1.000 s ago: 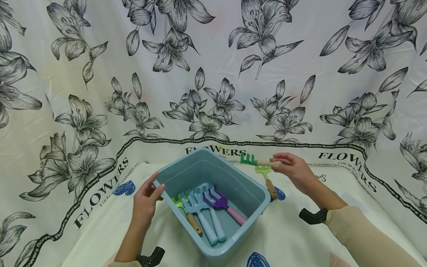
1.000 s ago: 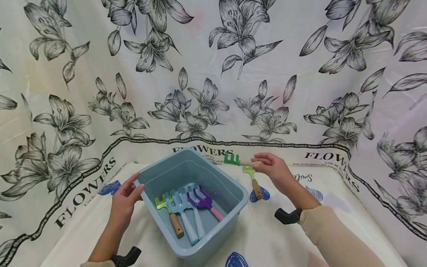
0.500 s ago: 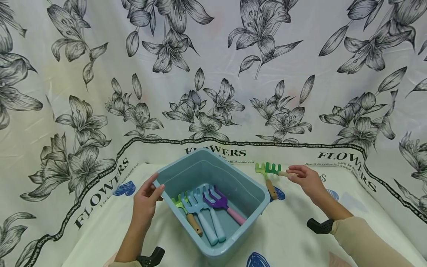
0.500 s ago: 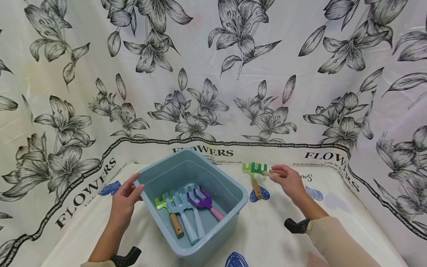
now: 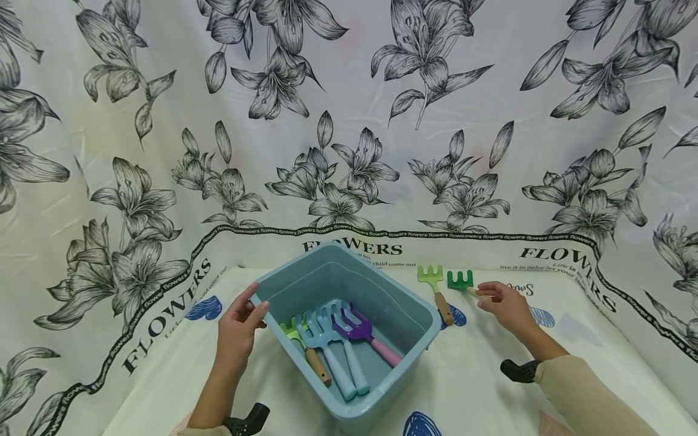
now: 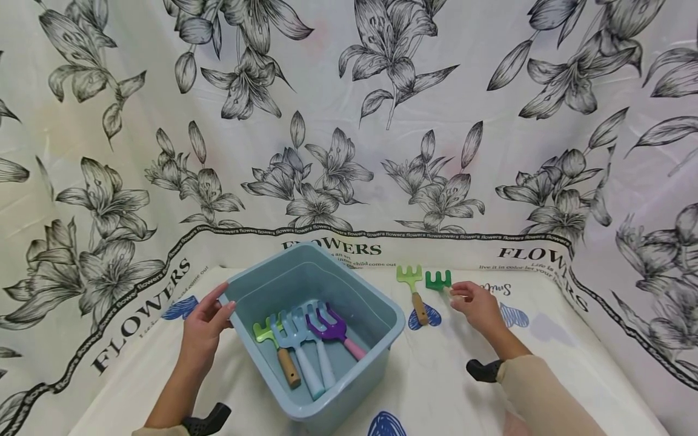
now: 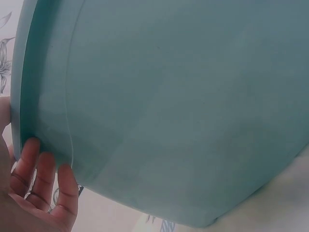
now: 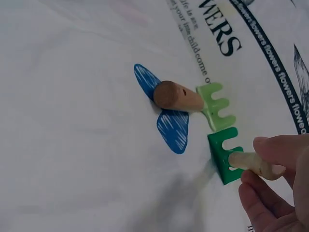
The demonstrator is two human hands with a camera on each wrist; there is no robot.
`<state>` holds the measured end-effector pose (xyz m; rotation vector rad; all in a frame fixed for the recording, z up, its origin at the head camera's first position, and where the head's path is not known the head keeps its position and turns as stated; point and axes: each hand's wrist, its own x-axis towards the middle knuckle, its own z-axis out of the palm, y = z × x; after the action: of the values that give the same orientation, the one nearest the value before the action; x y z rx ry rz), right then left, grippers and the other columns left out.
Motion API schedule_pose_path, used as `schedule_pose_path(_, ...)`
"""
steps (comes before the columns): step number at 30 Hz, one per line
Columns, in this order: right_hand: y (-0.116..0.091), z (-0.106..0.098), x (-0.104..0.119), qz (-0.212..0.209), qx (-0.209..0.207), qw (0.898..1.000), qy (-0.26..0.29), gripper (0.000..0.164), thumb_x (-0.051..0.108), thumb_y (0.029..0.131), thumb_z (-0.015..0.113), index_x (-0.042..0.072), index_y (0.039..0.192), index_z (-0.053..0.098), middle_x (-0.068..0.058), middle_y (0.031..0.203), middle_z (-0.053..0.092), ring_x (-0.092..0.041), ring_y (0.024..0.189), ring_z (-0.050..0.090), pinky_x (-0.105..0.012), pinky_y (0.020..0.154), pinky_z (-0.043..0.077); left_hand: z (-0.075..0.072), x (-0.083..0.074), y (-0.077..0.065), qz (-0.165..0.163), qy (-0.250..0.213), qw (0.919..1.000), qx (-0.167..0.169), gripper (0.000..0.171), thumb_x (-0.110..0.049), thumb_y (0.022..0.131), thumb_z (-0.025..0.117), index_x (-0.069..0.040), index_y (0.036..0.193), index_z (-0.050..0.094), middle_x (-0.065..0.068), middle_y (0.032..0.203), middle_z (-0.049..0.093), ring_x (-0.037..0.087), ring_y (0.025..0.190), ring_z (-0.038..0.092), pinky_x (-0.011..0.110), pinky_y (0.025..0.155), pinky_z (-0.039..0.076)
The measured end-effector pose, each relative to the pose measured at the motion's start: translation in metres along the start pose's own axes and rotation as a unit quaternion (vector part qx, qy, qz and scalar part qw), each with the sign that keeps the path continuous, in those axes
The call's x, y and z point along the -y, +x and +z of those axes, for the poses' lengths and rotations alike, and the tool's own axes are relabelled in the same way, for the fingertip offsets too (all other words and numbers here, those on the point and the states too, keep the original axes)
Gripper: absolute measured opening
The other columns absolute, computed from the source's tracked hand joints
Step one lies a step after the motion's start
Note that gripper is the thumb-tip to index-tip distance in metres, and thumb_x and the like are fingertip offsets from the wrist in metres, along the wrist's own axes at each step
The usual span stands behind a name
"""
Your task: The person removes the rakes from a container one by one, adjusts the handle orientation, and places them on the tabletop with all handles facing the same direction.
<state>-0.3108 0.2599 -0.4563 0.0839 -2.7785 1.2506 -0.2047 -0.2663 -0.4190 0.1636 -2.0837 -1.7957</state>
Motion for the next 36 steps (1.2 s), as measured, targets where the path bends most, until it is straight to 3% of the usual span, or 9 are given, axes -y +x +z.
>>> schedule_pose_path(8, 0.004, 0.013, -0.013, -0.008, 0.037, 0.999, 0.038, 0.041, 0.002, 0.091, 0.065, -0.005, 0.129, 0.054, -0.020, 0.120, 0.064, -0.040, 0.111, 0.058, -0.045, 0.084, 0.052, 0.000, 0.000, 0.001, 0.000, -0.007, 1.0000, 0.003, 0.053, -0.023, 0.095, 0.066, -0.021, 0.145, 0.049, 0.007, 0.098, 0.049, 0.011, 0.082, 0.057, 0.022, 0.074, 0.055)
schedule_pose_path(19, 0.013, 0.031, -0.019, 0.022, 0.025, 0.999, 0.016, 0.057, 0.001, 0.089, 0.065, 0.001, 0.141, 0.043, -0.022, 0.131, 0.056, -0.039, 0.111, 0.057, -0.042, 0.081, 0.053, 0.000, 0.001, 0.001, -0.001, -0.003, 1.0000, 0.000, 0.054, -0.025, 0.094, 0.066, -0.020, 0.145, 0.048, 0.006, 0.098, 0.048, 0.011, 0.083, 0.056, 0.021, 0.073, 0.054)
schedule_pose_path(27, 0.009, 0.030, -0.021, 0.026, 0.029, 0.999, 0.011, 0.061, -0.001, 0.088, 0.063, 0.000, 0.144, 0.038, -0.023, 0.133, 0.054, -0.040, 0.112, 0.056, -0.047, 0.085, 0.051, 0.001, 0.000, 0.000, -0.003, 0.002, 1.0000, -0.001, 0.054, -0.026, 0.095, 0.066, -0.020, 0.145, 0.048, 0.007, 0.098, 0.047, 0.011, 0.084, 0.056, 0.020, 0.074, 0.054)
schedule_pose_path(31, 0.010, 0.022, -0.013, 0.023, 0.027, 0.999, 0.013, 0.064, 0.002, 0.089, 0.065, 0.001, 0.146, 0.037, -0.023, 0.137, 0.051, -0.041, 0.115, 0.053, -0.049, 0.086, 0.050, 0.001, 0.000, 0.000, 0.000, 0.002, 1.0000, -0.001, 0.053, -0.025, 0.095, 0.066, -0.019, 0.145, 0.049, 0.007, 0.099, 0.047, 0.011, 0.084, 0.055, 0.020, 0.073, 0.054)
schedule_pose_path(36, 0.012, 0.007, 0.018, -0.008, 0.020, 0.999, 0.035, 0.062, 0.009, 0.093, 0.063, 0.003, 0.148, 0.034, -0.023, 0.142, 0.045, -0.041, 0.119, 0.051, -0.053, 0.090, 0.048, 0.001, -0.001, 0.000, 0.001, 0.001, 1.0000, -0.003, 0.053, -0.025, 0.095, 0.066, -0.018, 0.144, 0.049, 0.008, 0.098, 0.048, 0.012, 0.084, 0.056, 0.022, 0.074, 0.055)
